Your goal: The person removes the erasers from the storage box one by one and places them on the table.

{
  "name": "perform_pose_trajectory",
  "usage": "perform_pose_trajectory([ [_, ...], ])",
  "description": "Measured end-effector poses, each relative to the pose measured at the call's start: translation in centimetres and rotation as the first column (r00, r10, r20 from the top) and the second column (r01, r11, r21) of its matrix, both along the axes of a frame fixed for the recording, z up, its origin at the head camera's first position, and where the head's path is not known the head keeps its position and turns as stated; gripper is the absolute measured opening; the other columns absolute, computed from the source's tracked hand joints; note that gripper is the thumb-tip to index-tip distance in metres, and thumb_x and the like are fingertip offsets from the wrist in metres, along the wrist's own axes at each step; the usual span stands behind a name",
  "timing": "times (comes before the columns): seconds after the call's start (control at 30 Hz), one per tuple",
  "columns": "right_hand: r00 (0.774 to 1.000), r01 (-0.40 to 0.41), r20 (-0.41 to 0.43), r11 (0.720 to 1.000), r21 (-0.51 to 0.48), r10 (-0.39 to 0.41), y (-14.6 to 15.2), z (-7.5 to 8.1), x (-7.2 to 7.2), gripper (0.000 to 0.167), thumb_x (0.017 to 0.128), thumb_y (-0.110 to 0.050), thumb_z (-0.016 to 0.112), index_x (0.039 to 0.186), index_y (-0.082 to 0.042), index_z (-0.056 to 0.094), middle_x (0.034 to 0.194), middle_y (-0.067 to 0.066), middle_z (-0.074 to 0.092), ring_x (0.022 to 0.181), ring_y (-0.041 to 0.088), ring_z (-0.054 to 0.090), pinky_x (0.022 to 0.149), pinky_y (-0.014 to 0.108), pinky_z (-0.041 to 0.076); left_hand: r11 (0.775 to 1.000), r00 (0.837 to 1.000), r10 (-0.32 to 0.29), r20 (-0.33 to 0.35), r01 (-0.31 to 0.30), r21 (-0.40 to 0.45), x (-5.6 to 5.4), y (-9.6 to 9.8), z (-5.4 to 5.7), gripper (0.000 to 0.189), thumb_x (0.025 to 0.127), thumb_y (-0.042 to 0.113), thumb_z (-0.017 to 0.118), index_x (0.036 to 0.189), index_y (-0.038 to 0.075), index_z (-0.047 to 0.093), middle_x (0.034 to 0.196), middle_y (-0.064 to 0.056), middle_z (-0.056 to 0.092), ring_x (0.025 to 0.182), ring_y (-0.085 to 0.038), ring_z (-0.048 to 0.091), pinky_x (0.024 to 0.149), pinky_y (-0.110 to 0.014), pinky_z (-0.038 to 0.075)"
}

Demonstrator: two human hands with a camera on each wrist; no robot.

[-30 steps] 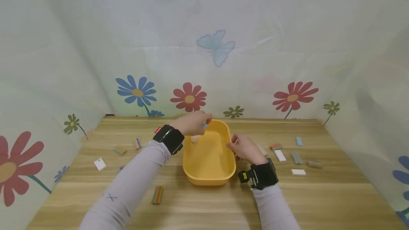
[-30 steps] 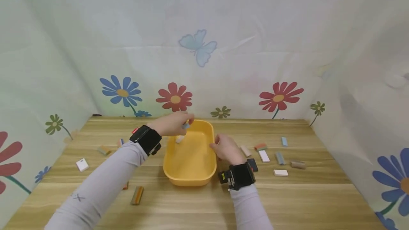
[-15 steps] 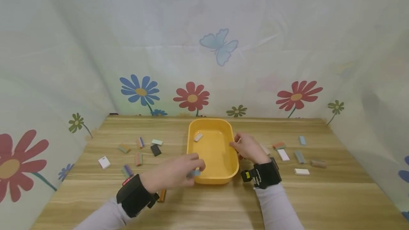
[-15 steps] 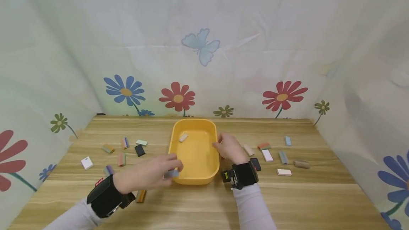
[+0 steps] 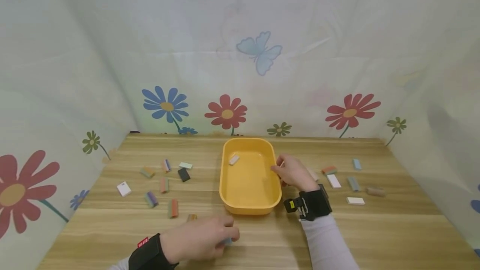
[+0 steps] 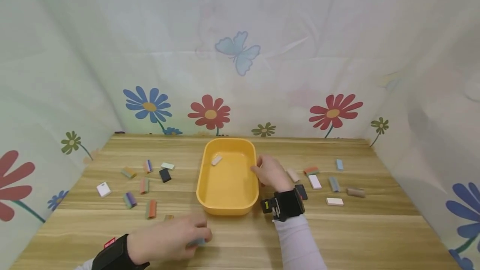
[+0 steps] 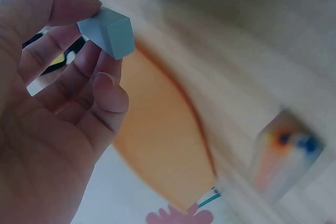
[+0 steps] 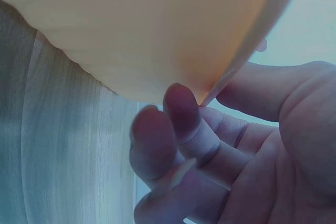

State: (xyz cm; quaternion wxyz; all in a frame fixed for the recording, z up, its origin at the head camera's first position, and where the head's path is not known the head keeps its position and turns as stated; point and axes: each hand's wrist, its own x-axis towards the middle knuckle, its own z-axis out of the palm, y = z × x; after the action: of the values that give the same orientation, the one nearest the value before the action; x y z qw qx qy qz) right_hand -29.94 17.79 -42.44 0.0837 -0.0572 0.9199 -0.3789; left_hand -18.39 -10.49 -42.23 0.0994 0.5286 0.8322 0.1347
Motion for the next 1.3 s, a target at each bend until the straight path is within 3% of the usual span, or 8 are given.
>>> perform_pose_trajectory([
  [0.27,1.0,-0.011,-0.016,1.0,0.001,0.011,0.0,0.1,0.0,0.017,0.097,-0.018,0.061,0.095,-0.004,0.052,0.07,0.015,0.061,0.058,0.035,0.063,0.048,0.03,0.047,0.999,0.999,-0.024,0.027,0.025,-0.047,0.2,0.2,-1.8,0.026,0.084,0.01,0.07,0.106,0.022,0.063,0.086,0.014,0.044,0.073,0.002,0.042,0.063,-0.013,0.035],
  [0.5,1.0,-0.008,-0.003,1.0,0.0,0.008,0.0,0.2,0.2,0.017,0.097,-0.018,0.061,0.096,-0.003,0.051,0.071,0.011,0.06,0.058,0.034,0.063,0.049,0.03,0.047,0.996,0.996,-0.008,0.084,0.016,-0.093,0.3,0.4,-2.0,0.026,0.084,0.013,0.072,0.106,0.024,0.064,0.088,0.016,0.047,0.076,0.002,0.043,0.065,-0.014,0.037],
  [0.93,1.0,-0.015,-0.021,1.0,0.021,0.015,0.3,0.2,0.1,0.018,0.096,-0.018,0.061,0.094,-0.003,0.053,0.07,0.01,0.059,0.055,0.029,0.061,0.049,0.03,0.047,0.994,0.997,-0.003,0.076,0.011,-0.106,0.3,0.6,-2.4,0.029,0.087,0.012,0.072,0.111,0.024,0.064,0.092,0.017,0.049,0.079,0.003,0.044,0.067,-0.014,0.04],
  [1.1,1.0,-0.008,-0.019,1.0,0.023,0.008,0.3,0.0,0.0,0.018,0.096,-0.019,0.061,0.094,-0.003,0.053,0.07,0.011,0.06,0.056,0.031,0.062,0.048,0.03,0.046,0.996,0.999,-0.017,0.05,0.021,-0.088,0.5,0.2,-1.6,0.029,0.09,0.02,0.072,0.117,0.026,0.064,0.097,0.014,0.048,0.079,0.003,0.045,0.067,-0.013,0.039],
  [1.2,1.0,0.001,-0.004,1.0,0.016,-0.001,0.2,-0.2,0.0,0.018,0.096,-0.02,0.062,0.095,-0.004,0.053,0.069,0.01,0.06,0.057,0.032,0.062,0.048,0.029,0.045,0.998,0.998,0.003,0.062,0.0,-0.059,0.6,0.0,-0.2,0.03,0.09,0.027,0.072,0.118,0.025,0.063,0.1,0.012,0.046,0.078,0.002,0.044,0.066,-0.013,0.039],
  [1.3,1.0,0.002,-0.005,1.0,0.013,-0.002,0.2,-0.3,0.0,0.018,0.096,-0.02,0.062,0.095,-0.004,0.053,0.069,0.01,0.059,0.057,0.032,0.062,0.048,0.029,0.045,0.997,0.995,0.068,0.074,-0.066,-0.026,0.0,0.1,1.7,0.032,0.089,0.03,0.072,0.119,0.022,0.062,0.104,0.009,0.045,0.079,0.0,0.045,0.068,-0.015,0.041],
])
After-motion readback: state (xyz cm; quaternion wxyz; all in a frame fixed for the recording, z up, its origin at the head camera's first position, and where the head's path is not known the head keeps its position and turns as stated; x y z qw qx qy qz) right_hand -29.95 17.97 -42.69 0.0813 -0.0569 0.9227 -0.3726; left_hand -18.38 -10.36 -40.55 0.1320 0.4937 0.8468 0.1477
